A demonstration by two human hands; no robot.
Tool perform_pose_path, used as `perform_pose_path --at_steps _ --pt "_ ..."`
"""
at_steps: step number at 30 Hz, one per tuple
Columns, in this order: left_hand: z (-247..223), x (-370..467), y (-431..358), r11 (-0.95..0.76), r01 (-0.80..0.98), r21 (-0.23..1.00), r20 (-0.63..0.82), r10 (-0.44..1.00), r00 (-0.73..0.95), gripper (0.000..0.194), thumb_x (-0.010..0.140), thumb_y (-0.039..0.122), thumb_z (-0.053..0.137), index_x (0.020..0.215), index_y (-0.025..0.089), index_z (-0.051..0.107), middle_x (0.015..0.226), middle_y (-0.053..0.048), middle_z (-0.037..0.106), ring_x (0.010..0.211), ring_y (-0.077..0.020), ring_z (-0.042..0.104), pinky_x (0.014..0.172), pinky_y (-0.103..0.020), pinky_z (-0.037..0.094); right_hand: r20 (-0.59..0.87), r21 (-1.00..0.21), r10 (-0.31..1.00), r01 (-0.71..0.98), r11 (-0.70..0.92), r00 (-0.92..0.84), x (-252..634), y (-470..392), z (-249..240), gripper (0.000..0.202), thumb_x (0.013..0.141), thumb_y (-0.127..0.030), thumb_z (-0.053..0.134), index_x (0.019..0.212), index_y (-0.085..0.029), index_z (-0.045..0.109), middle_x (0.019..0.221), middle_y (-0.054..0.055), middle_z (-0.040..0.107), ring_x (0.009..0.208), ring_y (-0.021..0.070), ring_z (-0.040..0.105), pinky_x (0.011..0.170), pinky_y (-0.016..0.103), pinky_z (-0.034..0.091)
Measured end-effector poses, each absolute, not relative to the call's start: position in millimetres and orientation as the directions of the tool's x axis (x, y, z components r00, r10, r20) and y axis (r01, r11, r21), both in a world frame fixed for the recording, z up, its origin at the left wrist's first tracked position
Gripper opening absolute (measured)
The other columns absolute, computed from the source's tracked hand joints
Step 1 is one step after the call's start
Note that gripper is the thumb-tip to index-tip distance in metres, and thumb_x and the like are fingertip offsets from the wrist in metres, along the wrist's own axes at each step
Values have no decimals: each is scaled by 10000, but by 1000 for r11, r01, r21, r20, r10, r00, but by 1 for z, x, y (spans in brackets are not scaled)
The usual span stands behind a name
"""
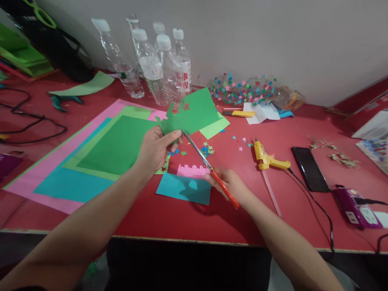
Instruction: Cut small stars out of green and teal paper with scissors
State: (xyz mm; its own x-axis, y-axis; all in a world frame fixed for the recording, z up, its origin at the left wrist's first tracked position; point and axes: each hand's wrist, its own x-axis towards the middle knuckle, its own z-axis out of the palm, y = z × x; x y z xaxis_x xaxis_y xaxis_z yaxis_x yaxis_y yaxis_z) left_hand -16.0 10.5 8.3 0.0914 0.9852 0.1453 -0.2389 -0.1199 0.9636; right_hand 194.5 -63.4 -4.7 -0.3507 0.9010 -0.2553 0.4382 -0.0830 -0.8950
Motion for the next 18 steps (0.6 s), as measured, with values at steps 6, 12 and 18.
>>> perform_pose_path --at_steps 6,12,18 --pt "5 -18 11 -152 -117 981 164 981 101 246 800 289 626 585 171 606 466 24 539 404 -49 430 447 -210 347 -259 -896 891 437 -78 -373 195 -61 -6 425 832 -594 517 676 -212 413 413 -85 400 334 67 326 375 227 221" --pt "4 -17 10 -149 -126 981 162 982 102 243 804 268 618 580 174 604 463 26 537 399 -46 427 442 -207 337 -264 -892 899 442 -90 -349 195 -62 -5 422 836 -575 518 649 -219 388 423 -87 368 338 66 315 368 222 214" --pt "5 -17 11 -120 -166 979 137 986 97 220 782 267 638 588 169 603 470 20 550 389 -44 415 429 -210 332 -264 -892 907 441 -100 -328 194 -64 -4 408 826 -546 543 635 -217 396 423 -82 373 355 68 312 382 221 219"
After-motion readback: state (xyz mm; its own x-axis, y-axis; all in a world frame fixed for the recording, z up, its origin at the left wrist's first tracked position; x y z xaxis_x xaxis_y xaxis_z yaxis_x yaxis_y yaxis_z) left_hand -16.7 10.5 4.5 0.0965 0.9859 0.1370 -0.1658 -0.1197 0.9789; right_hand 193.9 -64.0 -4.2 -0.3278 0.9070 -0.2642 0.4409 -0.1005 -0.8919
